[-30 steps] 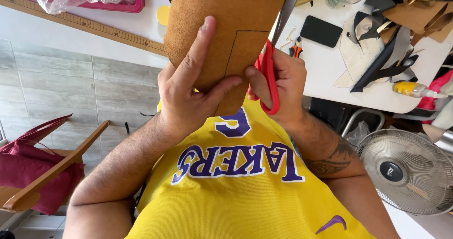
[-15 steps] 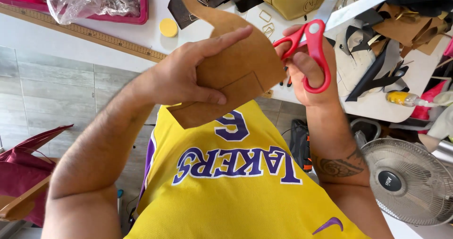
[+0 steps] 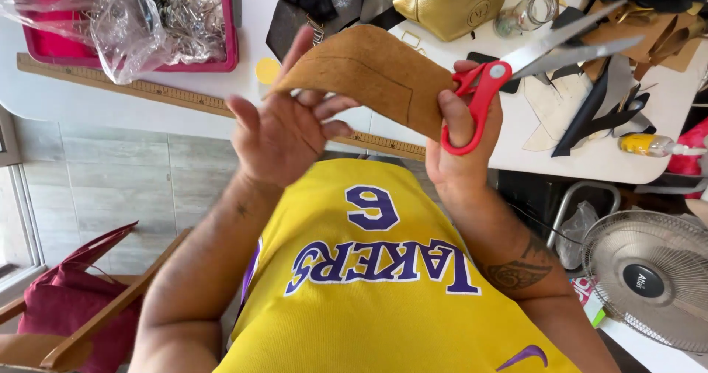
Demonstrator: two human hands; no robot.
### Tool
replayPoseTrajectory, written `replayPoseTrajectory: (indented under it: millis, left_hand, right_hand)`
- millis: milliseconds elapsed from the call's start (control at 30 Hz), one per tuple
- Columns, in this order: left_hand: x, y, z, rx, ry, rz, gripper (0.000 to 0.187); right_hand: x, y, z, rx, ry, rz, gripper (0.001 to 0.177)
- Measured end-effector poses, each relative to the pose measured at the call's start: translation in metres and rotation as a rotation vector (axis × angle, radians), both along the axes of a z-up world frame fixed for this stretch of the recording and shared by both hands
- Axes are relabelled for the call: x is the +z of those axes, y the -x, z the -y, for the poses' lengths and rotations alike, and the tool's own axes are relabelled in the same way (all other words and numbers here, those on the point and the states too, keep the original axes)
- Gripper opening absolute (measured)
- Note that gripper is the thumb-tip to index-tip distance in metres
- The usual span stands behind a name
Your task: The person is sorting through metal hardware components and cutting out patterns from leather material using scissors on a workshop table.
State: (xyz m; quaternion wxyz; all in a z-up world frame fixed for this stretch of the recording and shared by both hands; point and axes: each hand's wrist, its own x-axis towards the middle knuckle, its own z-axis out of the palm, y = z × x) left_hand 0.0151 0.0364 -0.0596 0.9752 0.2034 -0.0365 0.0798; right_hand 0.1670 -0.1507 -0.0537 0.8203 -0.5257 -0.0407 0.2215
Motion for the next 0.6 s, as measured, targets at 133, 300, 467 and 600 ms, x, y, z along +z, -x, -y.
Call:
replayPoseTrajectory:
  millis: [133, 300, 467, 600]
  left_hand:
    - [-0.004, -0.003, 0.031, 0.294, 0.031, -0.08, 0.056]
    - [0.042, -0.02, 0.02, 0.561, -0.088, -0.372, 0.099]
    - [0.055, -0.037, 0.043, 0.764, -0.144, -0.519, 0.1]
    - [0.035, -0.035, 0.038, 0.851, -0.404, -0.499, 0.106]
  right_hand:
    - [-0.002, 0.021, -0.006, -0.049, 0.059, 0.347, 0.041]
    - [0.02, 0.034, -0.024, -0.043, 0.123, 0.456, 0.041]
    - [0.014, 0.033, -0.026, -0.069, 0.202, 0.678, 0.045]
    - [-0.002, 0.043, -0.008, -0.03, 0.296, 0.803, 0.045]
